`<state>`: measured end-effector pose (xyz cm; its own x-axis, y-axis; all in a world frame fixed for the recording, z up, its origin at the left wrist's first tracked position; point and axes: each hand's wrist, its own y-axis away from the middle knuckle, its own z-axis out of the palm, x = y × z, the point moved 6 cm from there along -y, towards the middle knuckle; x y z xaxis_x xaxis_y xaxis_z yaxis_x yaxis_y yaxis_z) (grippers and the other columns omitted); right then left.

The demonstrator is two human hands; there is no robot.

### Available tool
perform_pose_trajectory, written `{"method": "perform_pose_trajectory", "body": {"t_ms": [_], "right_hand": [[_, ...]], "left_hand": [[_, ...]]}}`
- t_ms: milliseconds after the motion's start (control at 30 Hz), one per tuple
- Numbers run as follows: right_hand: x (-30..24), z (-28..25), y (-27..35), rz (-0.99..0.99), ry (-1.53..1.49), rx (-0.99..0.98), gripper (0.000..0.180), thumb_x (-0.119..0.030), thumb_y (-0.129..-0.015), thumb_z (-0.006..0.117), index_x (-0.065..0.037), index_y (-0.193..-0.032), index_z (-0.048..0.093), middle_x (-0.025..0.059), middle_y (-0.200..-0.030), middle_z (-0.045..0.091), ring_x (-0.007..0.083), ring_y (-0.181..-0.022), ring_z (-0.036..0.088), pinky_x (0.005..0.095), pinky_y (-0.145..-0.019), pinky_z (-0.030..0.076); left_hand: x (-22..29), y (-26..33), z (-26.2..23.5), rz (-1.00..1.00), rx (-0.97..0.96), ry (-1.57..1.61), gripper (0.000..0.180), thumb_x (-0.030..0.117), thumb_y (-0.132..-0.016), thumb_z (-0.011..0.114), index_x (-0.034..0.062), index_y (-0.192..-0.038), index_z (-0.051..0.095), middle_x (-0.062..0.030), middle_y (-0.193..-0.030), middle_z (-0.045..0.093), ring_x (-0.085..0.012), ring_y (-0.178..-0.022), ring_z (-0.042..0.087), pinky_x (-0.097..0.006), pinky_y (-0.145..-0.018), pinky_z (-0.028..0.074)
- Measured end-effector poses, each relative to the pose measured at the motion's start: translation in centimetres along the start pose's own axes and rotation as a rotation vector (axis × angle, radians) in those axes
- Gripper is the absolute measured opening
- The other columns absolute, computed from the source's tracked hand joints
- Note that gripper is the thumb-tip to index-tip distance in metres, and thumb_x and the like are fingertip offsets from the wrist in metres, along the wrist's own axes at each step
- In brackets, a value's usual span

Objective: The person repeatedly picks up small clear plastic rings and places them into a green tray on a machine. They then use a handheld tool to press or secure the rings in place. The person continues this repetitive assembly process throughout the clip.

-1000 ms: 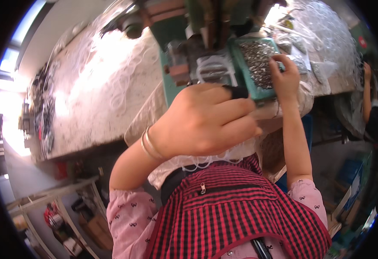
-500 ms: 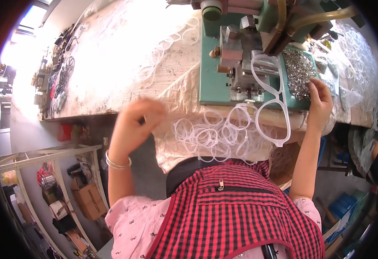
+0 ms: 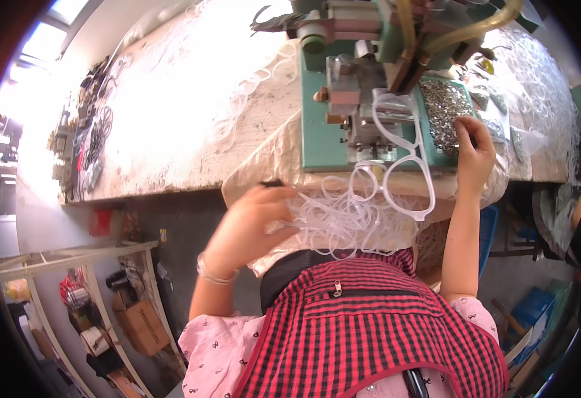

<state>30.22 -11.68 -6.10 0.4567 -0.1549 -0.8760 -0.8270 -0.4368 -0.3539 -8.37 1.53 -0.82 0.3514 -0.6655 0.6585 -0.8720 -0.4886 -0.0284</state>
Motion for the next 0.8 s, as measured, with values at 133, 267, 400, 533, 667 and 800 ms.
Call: {"method": "perform_pose_trajectory", "body": {"t_ms": [133, 267, 400, 533, 667, 800], "right_hand": [[0.3, -2.9, 2.0, 0.129, -0.130, -0.018, 0.012, -0.004, -0.090, 0.071, -0.002, -0.100, 0.075, 0.0011, -0.093, 0.074, 0.0084, -0.087, 0.064, 0.0241, -0.081, 0.051], [-7.7, 0.4, 1.4, -0.011, -0.309, -0.265, 0.013, 0.000, -0.084, 0.072, -0.001, -0.096, 0.074, 0.0039, -0.090, 0.073, 0.0142, -0.087, 0.067, 0.0285, -0.081, 0.052], [-12.5, 5.7, -0.7, -0.230, -0.259, -0.286, 0.018, -0.003, -0.077, 0.075, -0.002, -0.095, 0.071, 0.0121, -0.094, 0.071, 0.0254, -0.089, 0.069, 0.0350, -0.081, 0.053], [-12.9, 6.2, 1.0, -0.236, -0.278, -0.183, 0.027, -0.004, -0.076, 0.077, -0.002, -0.101, 0.067, 0.0105, -0.091, 0.069, 0.0244, -0.087, 0.069, 0.0339, -0.081, 0.052], [-12.3, 7.0, 1.0, -0.049, -0.502, -0.276, 0.035, -0.002, -0.081, 0.075, -0.001, -0.114, 0.063, 0.0065, -0.094, 0.068, 0.0163, -0.091, 0.067, 0.0292, -0.083, 0.051], [-12.9, 7.7, 1.4, 0.112, -0.704, -0.419, 0.042, -0.001, -0.086, 0.073, 0.002, -0.125, 0.057, 0.0061, -0.109, 0.068, 0.0115, -0.101, 0.063, 0.0269, -0.093, 0.049]], "left_hand": [[-1.3, 0.0, -5.4, 0.030, 0.250, 0.679, 0.013, 0.009, -0.083, 0.069, 0.0037, -0.074, 0.060, -0.0179, -0.114, 0.072, -0.0361, -0.113, 0.067, -0.042, -0.097, 0.052], [-4.1, -1.4, -6.4, 0.364, 0.570, 1.433, 0.021, 0.016, -0.097, 0.052, 0.0041, -0.081, 0.056, -0.0158, -0.100, 0.068, -0.0342, -0.098, 0.065, -0.042, -0.084, 0.055], [-5.0, -6.1, -3.1, 0.168, 0.610, 1.606, 0.032, 0.021, -0.102, 0.052, 0.0043, -0.129, 0.055, -0.0147, -0.123, 0.059, -0.0276, -0.104, 0.057, -0.035, -0.078, 0.054], [-6.2, -8.3, 0.9, 0.019, 0.547, 1.828, 0.047, 0.017, -0.105, 0.048, 0.0076, -0.151, 0.042, -0.0132, -0.115, 0.061, -0.0231, -0.090, 0.061, -0.027, -0.070, 0.054], [-1.8, -9.0, -2.7, 0.240, 0.661, 1.328, 0.025, 0.018, -0.108, 0.044, 0.0011, -0.124, 0.051, -0.0174, -0.103, 0.063, -0.0229, -0.069, 0.061, -0.031, -0.063, 0.056], [9.5, -10.2, -8.2, 0.542, 0.876, 0.603, 0.024, 0.021, -0.110, 0.040, -0.0007, -0.105, 0.049, -0.0224, -0.093, 0.063, -0.0289, -0.068, 0.068, -0.034, -0.064, 0.059]]}}
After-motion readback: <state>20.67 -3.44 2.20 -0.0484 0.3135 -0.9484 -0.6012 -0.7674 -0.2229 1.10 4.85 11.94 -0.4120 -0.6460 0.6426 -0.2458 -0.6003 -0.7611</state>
